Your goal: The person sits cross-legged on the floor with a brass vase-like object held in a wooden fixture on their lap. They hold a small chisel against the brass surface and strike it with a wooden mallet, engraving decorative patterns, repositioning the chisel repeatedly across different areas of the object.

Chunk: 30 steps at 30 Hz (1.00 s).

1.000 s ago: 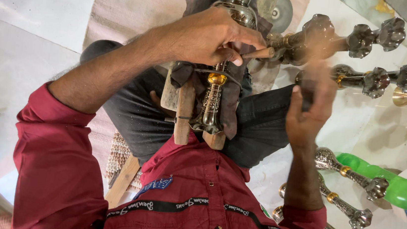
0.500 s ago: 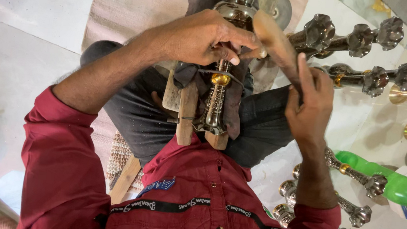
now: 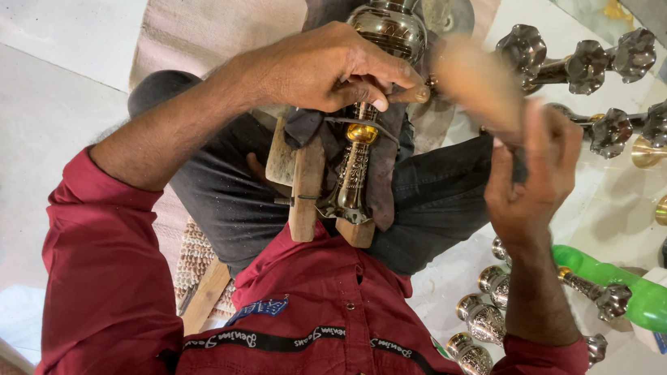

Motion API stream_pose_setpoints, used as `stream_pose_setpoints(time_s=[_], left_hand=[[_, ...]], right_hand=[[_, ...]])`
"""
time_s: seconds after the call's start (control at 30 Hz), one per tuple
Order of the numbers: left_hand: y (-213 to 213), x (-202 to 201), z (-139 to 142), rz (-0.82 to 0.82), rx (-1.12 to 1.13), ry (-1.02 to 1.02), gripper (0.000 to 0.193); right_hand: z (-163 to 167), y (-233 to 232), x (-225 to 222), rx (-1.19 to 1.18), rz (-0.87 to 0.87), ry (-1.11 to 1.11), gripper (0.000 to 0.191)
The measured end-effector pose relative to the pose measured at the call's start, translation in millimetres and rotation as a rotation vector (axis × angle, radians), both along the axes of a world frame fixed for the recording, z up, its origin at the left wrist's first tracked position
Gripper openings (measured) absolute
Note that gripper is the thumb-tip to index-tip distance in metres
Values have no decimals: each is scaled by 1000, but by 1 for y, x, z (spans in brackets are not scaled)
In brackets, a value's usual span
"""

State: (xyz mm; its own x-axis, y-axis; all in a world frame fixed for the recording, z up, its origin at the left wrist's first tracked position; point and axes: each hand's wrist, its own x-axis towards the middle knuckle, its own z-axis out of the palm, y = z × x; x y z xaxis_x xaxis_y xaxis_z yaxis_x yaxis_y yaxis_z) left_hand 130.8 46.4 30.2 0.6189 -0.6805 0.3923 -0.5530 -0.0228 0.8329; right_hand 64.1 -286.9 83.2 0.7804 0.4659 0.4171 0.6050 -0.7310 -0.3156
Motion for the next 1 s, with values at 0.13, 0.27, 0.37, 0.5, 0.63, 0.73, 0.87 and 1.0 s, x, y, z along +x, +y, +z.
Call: stream_pose_setpoints(time_s=[0.13,0.27,0.37,0.5,0.63,0.73,0.87,1.0], left_hand=[[-2,-3,2,61,97,-24,35],[1,-6,4,29,-28,48,46],[1,-10,1,78,-4,11,42],[0,-12,-5,128,-33,-57,37],[1,-15,-10,171,-35,-11,39],[3,-15,-12,196,-82,-199,23],[3,-16,-14,191,-72,-46,34],[3,-21,-15,268,-201,52,39]], right_hand=[[15,10,-1,-9,15,56,61],[22,14,-2,175,25,117,59],[23,10,-1,-273,-2,5,63],[20,5,2,7,21,67,56],[22,5,4,-174,8,-4,62],[24,11,1,100,0,66,59],[26,13,-4,-258,-16,29,63],[16,8,-3,-136,-52,74,62]])
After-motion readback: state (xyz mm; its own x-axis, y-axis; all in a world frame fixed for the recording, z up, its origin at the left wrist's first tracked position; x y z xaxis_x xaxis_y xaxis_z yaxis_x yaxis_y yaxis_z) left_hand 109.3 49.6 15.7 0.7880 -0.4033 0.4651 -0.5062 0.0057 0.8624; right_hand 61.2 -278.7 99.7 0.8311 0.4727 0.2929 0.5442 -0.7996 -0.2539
